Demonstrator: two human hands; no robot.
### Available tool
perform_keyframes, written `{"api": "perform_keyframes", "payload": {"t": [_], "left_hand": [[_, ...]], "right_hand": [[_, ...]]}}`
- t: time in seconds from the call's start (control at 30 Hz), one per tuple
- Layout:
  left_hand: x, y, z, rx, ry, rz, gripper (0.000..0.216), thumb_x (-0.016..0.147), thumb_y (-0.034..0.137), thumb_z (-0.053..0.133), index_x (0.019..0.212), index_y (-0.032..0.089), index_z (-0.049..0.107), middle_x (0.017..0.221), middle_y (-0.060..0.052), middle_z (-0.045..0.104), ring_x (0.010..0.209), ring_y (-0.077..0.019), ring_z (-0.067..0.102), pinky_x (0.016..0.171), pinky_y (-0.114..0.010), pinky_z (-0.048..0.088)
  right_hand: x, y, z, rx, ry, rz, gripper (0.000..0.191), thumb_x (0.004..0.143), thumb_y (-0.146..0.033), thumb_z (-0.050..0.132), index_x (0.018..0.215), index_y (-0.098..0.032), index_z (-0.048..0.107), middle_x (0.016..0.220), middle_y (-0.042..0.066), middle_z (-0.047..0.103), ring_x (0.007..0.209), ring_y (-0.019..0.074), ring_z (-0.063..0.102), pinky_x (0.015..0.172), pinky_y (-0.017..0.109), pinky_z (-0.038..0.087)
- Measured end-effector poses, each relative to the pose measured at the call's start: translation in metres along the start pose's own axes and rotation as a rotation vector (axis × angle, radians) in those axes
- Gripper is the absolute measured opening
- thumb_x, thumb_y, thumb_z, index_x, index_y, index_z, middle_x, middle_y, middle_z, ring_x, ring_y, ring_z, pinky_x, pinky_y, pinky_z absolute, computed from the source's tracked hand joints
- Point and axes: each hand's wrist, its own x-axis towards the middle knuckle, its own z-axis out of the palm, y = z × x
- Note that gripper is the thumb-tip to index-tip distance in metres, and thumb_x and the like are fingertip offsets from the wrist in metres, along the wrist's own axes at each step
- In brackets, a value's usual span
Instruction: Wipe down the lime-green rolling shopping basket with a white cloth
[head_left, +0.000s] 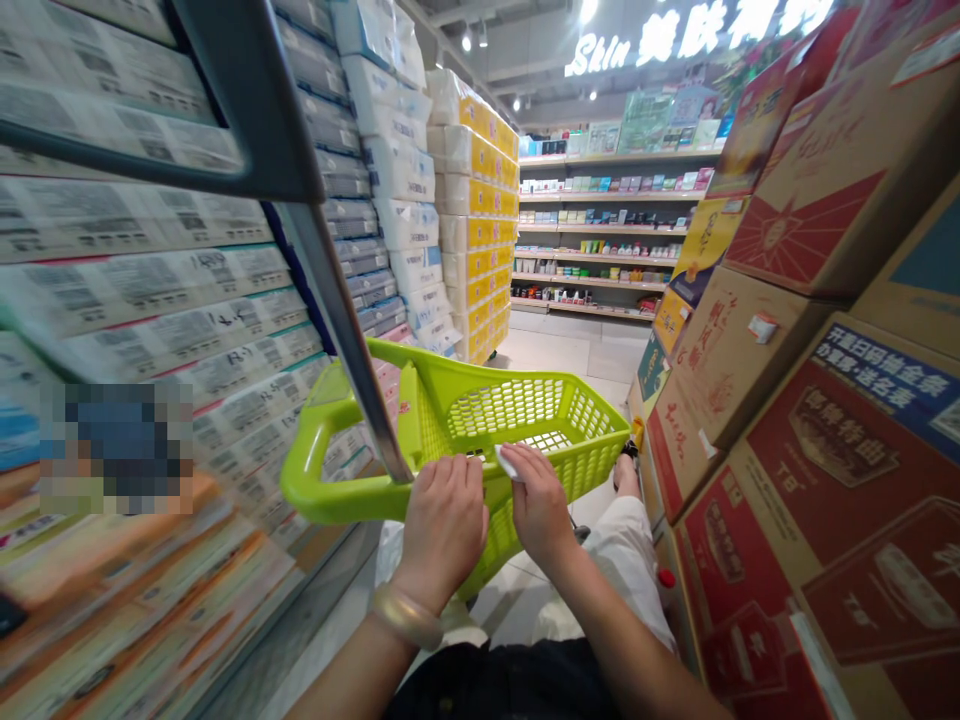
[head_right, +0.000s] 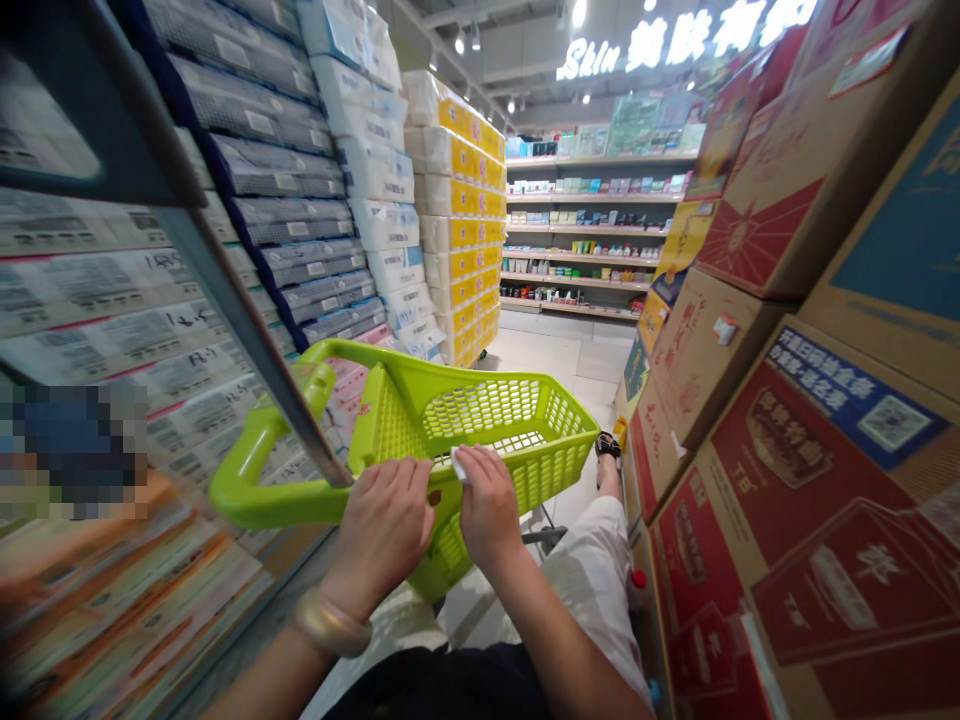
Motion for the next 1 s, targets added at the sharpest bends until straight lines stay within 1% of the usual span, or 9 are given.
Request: {"api": "perform_keyframes", "payload": {"t": [0.13,0.33,0.5,0.57,0.7,0.87,0.93,1.0], "left_hand": [[0.000,-0.001,0.001,0.010,0.020,0.007,0.024,0.079,0.016,0.053,0.101,0.014,0.061,0.089,-0.010,0.062,0.088,-0.0285,0.055,0.083,-0.042,0.040],[0.000,-0.001,0.001,-0.003,0.030,0.015,0.027,0.078,0.017,0.054,0.104,0.013,0.061,0.092,-0.011,0.062,0.090,-0.0295,0.055,0.084,-0.043,0.040],[0.000,-0.001,0.001,-0.009,0.035,0.006,0.026,0.079,0.016,0.054,0.103,0.013,0.061,0.090,-0.011,0.062,0.089,-0.0292,0.055,0.083,-0.043,0.040],[0.000,-0.001,0.001,-0.012,0.039,0.010,0.026,0.078,0.016,0.054,0.103,0.013,0.061,0.090,-0.011,0.062,0.090,-0.0291,0.055,0.083,-0.043,0.040],[0.000,-0.001,0.002,-0.014,0.029,0.012,0.028,0.078,0.017,0.055,0.105,0.013,0.061,0.092,-0.011,0.061,0.091,-0.0294,0.054,0.084,-0.043,0.040],[0.000,-0.001,0.002,-0.012,0.027,0.006,0.025,0.078,0.016,0.054,0.101,0.013,0.061,0.090,-0.010,0.061,0.089,-0.0293,0.055,0.083,-0.043,0.040],[-0.001,-0.001,0.002,-0.012,0.033,0.015,0.026,0.078,0.016,0.054,0.103,0.013,0.061,0.090,-0.011,0.061,0.090,-0.0293,0.055,0.083,-0.043,0.040],[-0.001,-0.001,0.002,-0.007,0.036,0.023,0.029,0.078,0.016,0.053,0.106,0.013,0.060,0.092,-0.011,0.062,0.091,-0.0293,0.055,0.084,-0.043,0.040]], "right_hand": [[0.000,-0.004,0.003,0.056,-0.055,-0.083,0.048,0.086,-0.005,0.040,0.127,-0.020,0.061,0.121,0.009,0.068,0.118,0.0207,0.060,0.109,0.045,0.045],[0.000,0.006,0.001,-0.046,0.011,0.025,0.047,0.087,-0.005,0.038,0.123,-0.020,0.064,0.117,0.010,0.070,0.118,0.0229,0.060,0.105,0.048,0.048],[0.000,0.002,0.001,0.044,-0.080,-0.073,0.049,0.085,-0.006,0.041,0.128,-0.022,0.060,0.123,0.008,0.068,0.119,0.0206,0.060,0.109,0.045,0.045],[0.001,0.004,0.000,0.028,-0.060,-0.056,0.049,0.085,-0.005,0.040,0.127,-0.021,0.061,0.121,0.009,0.069,0.118,0.0215,0.060,0.107,0.046,0.047],[0.001,0.006,0.001,-0.031,0.002,0.039,0.046,0.087,-0.005,0.039,0.121,-0.020,0.065,0.116,0.010,0.070,0.115,0.0235,0.062,0.105,0.050,0.047],[0.002,-0.001,0.003,0.062,-0.080,-0.056,0.047,0.088,-0.007,0.041,0.127,-0.022,0.061,0.122,0.008,0.068,0.118,0.0208,0.061,0.109,0.046,0.045],[0.002,0.001,0.002,0.047,-0.056,-0.048,0.048,0.087,-0.006,0.040,0.127,-0.023,0.062,0.121,0.008,0.069,0.117,0.0211,0.062,0.107,0.046,0.047],[0.002,0.004,0.001,0.007,-0.009,0.000,0.048,0.086,-0.005,0.039,0.124,-0.023,0.064,0.117,0.009,0.070,0.116,0.0222,0.062,0.105,0.048,0.048]]}}
